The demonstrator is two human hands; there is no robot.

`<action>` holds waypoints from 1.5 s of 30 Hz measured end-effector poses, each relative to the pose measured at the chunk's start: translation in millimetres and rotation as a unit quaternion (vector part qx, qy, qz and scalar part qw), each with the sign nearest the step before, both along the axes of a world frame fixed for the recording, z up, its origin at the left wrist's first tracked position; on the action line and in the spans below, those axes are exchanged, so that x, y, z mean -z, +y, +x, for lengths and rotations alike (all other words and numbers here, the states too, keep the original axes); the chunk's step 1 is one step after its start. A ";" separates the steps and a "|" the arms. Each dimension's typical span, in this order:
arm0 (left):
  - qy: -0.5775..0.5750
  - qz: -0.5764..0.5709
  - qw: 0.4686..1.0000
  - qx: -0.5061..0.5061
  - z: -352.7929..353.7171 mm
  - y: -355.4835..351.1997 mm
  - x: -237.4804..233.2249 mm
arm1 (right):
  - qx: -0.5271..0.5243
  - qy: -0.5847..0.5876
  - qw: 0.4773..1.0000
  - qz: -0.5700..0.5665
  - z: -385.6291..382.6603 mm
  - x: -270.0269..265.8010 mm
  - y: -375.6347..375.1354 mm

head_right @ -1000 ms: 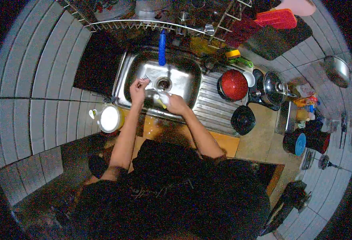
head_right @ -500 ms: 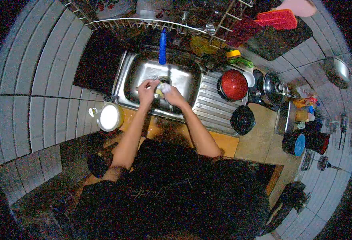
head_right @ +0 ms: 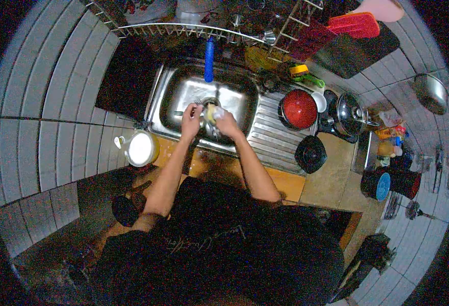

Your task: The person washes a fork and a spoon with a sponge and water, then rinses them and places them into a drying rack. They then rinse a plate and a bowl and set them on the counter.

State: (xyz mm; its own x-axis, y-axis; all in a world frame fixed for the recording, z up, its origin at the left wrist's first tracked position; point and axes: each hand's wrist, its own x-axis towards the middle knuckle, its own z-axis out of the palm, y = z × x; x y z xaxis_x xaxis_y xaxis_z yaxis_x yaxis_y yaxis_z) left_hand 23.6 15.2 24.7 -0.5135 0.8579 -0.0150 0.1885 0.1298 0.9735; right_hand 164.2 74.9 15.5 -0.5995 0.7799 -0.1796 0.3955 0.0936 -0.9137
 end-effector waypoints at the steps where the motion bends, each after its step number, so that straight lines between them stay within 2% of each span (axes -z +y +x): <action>1: 0.000 0.000 1.000 0.000 -0.3 0.1 0.2 | 0.034 0.010 0.999 0.004 1.4 -1.2 2.9; 2: -0.067 0.006 0.998 -0.015 -0.3 0.1 0.4 | 0.067 0.021 0.997 0.008 3.4 -2.5 6.3; 3: -0.133 0.011 0.991 -0.030 0.4 0.3 -5.2 | 0.049 0.063 0.997 -0.021 5.4 -4.6 9.8; 4: -0.133 0.011 0.991 -0.031 1.6 -0.1 -10.8 | 0.048 0.063 0.997 -0.021 6.3 -5.9 10.1; 6: -0.202 -0.024 0.979 -0.024 4.6 -1.9 -22.2 | 0.052 0.112 0.992 0.005 8.8 -13.3 10.1; 7: -0.203 -0.025 0.979 -0.024 1.9 -0.9 -9.9 | 0.052 0.111 0.992 0.005 10.4 -13.4 11.5; 9: -0.153 -0.037 0.987 0.024 -5.0 1.7 18.1 | -0.004 0.032 0.975 0.218 15.1 -13.6 15.7; 10: -0.153 -0.037 0.987 0.024 -4.3 1.5 16.5 | -0.004 0.031 0.975 0.218 14.1 -24.4 12.5; 12: -0.362 -0.063 0.930 0.021 -1.6 -0.2 14.3 | -0.038 -0.033 0.974 0.223 12.7 -44.8 0.3; 14: -0.374 -0.077 0.923 0.036 0.3 1.2 12.3 | -0.029 -0.046 0.981 0.187 8.9 -43.3 -3.5; 16: -0.398 -0.104 0.909 0.063 1.9 2.3 9.9 | 0.002 -0.038 0.958 0.284 1.6 -43.6 -4.7; 18: -0.381 -0.122 0.913 0.079 4.0 0.9 2.7 | 0.002 -0.030 0.962 0.272 1.9 -39.8 -5.9; 20: -0.363 -0.140 0.916 0.095 6.0 -0.2 -9.9 | -0.088 -0.007 0.931 0.354 -0.5 -22.6 -1.0; 22: -0.289 -0.213 0.928 0.098 6.7 -1.2 -29.9 | -0.086 -0.026 0.930 0.356 1.1 -14.0 -3.3; 23: -0.288 -0.213 0.929 0.097 3.7 -1.3 -23.8 | -0.103 -0.025 0.933 0.343 3.2 -10.4 -2.5; 26: -0.339 -0.199 0.913 0.112 -6.8 -4.7 0.0 | -0.131 -0.036 0.931 0.339 8.6 -9.4 2.0; 28: -0.395 -0.179 0.898 0.079 -6.9 -5.8 -0.3 | -0.141 -0.049 0.926 0.346 9.8 -18.1 2.8; 31: -0.394 -0.189 0.895 0.093 -5.5 -5.6 -7.7 | -0.126 -0.026 0.932 0.338 10.3 -24.8 2.1; 33: -0.398 -0.183 0.892 0.112 -8.5 -5.1 -3.3 | -0.179 -0.076 0.904 0.381 10.7 -18.0 1.7; 34: -0.400 -0.176 0.889 0.133 -8.8 -4.4 -5.4 | -0.177 -0.078 0.905 0.379 12.4 -8.1 4.0; 36: -0.420 -0.196 0.881 0.096 -6.0 -3.4 -10.2 | -0.130 -0.154 0.926 0.320 12.7 0.6 9.3; 38: -0.450 -0.202 0.866 0.087 -6.7 -4.5 -17.6 | -0.108 -0.112 0.927 0.342 12.8 -2.0 2.1; 40: -0.475 -0.172 0.855 0.115 -9.4 -4.8 -19.2 | -0.212 -0.095 0.900 0.368 7.7 -6.5 -4.6; 42: -0.443 -0.203 0.866 0.115 -9.9 -6.9 -21.7 | -0.198 -0.091 0.895 0.390 12.5 -7.0 -0.1; 43: -0.442 -0.202 0.866 0.116 -9.4 -6.7 -23.6 | -0.162 -0.129 0.909 0.362 14.7 -4.6 6.8; 44: -0.472 -0.195 0.853 0.112 -7.9 -7.6 -24.9 | -0.126 -0.167 0.920 0.331 16.5 -1.5 9.8; 45: -0.501 -0.186 0.838 0.107 -7.1 -8.9 -24.4 | -0.120 -0.134 0.920 0.347 17.3 -8.1 7.8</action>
